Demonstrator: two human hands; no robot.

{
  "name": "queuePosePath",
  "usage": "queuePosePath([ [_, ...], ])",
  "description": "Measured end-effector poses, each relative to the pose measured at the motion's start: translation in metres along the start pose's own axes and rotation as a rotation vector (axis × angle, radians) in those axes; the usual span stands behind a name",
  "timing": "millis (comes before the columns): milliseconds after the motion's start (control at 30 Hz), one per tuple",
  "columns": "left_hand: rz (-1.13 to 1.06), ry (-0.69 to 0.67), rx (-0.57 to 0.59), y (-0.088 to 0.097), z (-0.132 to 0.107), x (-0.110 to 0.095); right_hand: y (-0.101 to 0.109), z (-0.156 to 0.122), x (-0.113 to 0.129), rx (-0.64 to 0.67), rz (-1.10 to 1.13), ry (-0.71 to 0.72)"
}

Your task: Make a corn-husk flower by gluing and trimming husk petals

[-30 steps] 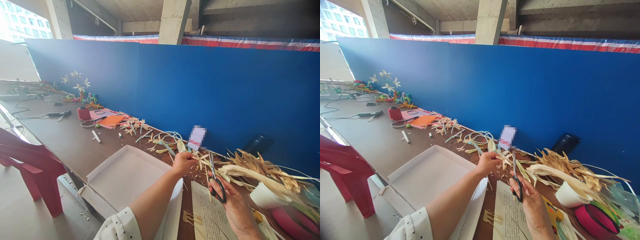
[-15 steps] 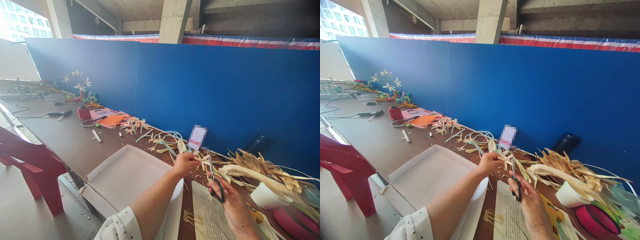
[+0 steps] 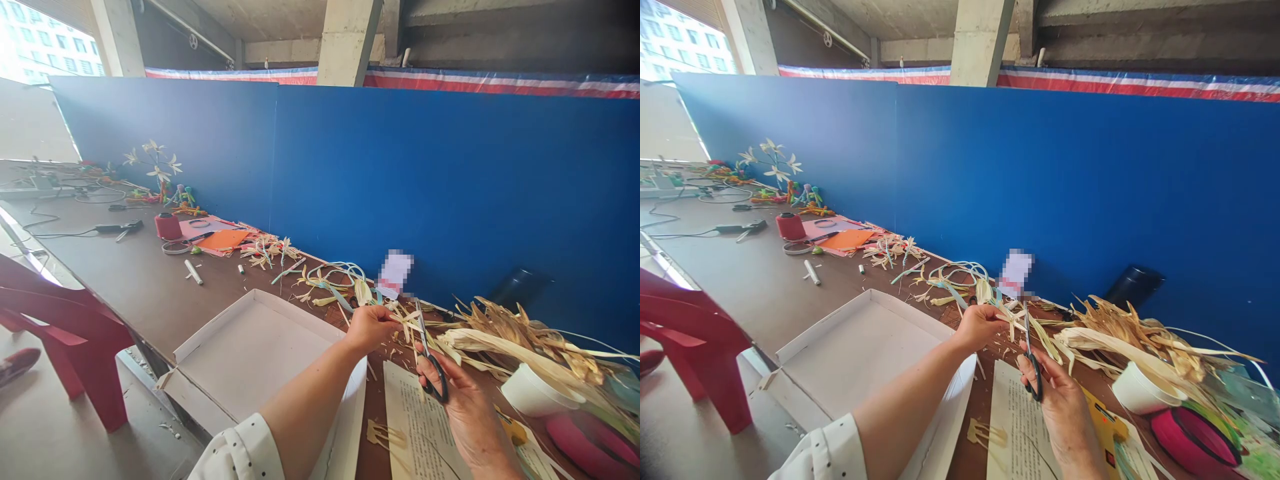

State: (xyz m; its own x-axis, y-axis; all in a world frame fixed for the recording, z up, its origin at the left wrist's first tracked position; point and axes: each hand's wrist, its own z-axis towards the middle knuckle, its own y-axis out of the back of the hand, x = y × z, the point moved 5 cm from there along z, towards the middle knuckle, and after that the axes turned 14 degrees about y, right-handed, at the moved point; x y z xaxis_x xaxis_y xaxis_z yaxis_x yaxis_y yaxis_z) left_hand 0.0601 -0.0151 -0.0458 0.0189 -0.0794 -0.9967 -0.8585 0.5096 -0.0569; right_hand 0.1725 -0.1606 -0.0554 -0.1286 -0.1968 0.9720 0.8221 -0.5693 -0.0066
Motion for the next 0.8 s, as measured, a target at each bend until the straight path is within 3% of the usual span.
queuePosePath([
  [800,0.005,0.038,0.075,-0.0055,-0.0024,0.001,-0.0001,-0.0001,-0.0005,0.005,0.023,0.026],
])
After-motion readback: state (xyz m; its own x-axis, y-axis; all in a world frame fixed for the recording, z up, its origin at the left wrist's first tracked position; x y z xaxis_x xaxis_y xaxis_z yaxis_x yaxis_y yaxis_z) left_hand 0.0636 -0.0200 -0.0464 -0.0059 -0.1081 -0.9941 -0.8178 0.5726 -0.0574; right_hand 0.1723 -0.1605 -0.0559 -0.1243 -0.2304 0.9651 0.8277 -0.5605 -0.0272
